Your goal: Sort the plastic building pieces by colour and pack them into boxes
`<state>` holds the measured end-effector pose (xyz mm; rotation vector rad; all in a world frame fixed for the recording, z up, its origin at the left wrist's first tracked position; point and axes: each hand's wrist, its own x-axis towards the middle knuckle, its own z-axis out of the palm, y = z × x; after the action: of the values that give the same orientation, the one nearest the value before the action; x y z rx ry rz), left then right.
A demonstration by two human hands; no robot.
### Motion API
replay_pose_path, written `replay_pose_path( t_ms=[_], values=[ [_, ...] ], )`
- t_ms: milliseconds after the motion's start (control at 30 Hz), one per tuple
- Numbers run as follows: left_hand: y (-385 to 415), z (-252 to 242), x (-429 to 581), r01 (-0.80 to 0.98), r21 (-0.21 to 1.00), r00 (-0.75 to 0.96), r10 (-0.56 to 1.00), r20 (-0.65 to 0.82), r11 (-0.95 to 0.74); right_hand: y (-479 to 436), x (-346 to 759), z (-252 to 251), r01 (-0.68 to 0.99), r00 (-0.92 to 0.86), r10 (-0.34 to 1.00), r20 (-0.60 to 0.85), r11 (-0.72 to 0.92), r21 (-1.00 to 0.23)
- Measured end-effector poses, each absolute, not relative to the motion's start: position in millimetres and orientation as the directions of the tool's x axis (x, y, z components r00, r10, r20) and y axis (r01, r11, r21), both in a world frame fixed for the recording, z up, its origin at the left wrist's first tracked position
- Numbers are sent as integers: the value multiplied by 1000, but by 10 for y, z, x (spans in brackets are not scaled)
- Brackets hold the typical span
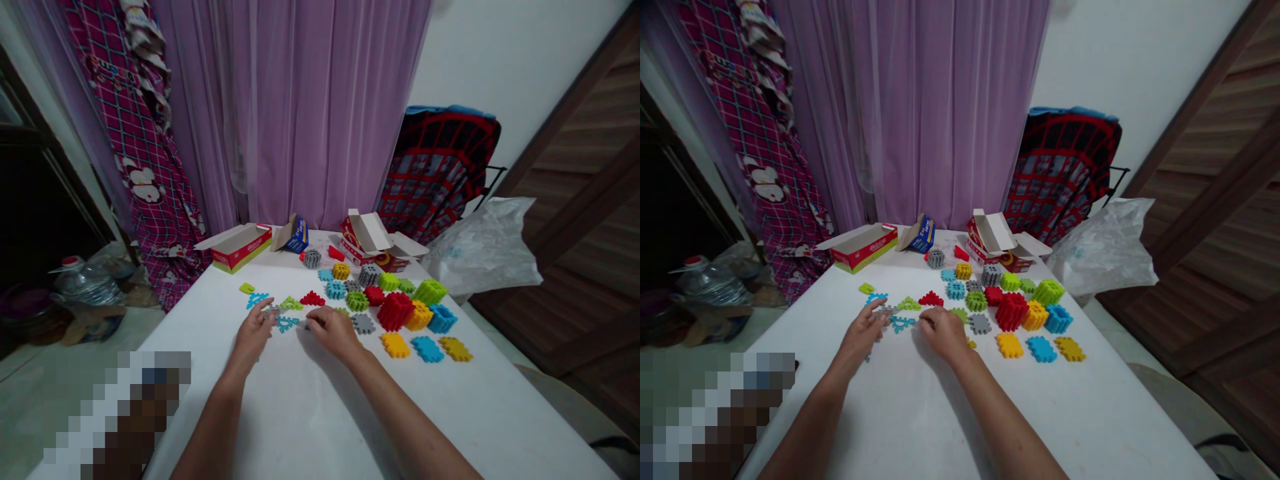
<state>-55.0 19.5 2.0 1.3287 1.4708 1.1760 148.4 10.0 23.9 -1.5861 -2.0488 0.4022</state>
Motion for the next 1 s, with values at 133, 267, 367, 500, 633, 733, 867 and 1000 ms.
replay_pose_path(
  t_ms=[133, 267, 367, 500, 633, 733, 867, 1000],
  values=[
    [147, -5, -344, -57, 998, 58, 998, -20, 23, 128, 1385, 102, 520, -83, 977, 196, 211, -828],
    [149, -63, -207, -52, 998, 17, 999, -33, 34, 96, 1377, 92, 441, -62, 968, 242, 244, -864],
    [160, -96, -152, -20, 999, -125, 991, -52, 50, 23, 1409, 147, 677, -26, 911, 413, 320, -663],
    [97, -91, -95, -24, 989, -70, 987, -146, 145, -95, 1396, 103, 881, -174, 801, 573, 386, -273],
    [37, -84, -59, -48, 976, 51, 976, -210, 213, -214, 1340, -46, 882, -309, 726, 614, 460, -99],
    [48, -93, -82, -40, 973, 79, 972, -222, 225, -267, 1374, -90, 824, -397, 679, 618, 560, -86],
    [74, -93, -134, 18, 974, 82, 970, -228, 228, -240, 1533, -13, 818, -380, 698, 607, 560, -132],
    [70, -87, -149, 75, 975, 98, 971, -218, 211, -186, 1656, 119, 847, -413, 773, 481, 520, -109]
  ],
)
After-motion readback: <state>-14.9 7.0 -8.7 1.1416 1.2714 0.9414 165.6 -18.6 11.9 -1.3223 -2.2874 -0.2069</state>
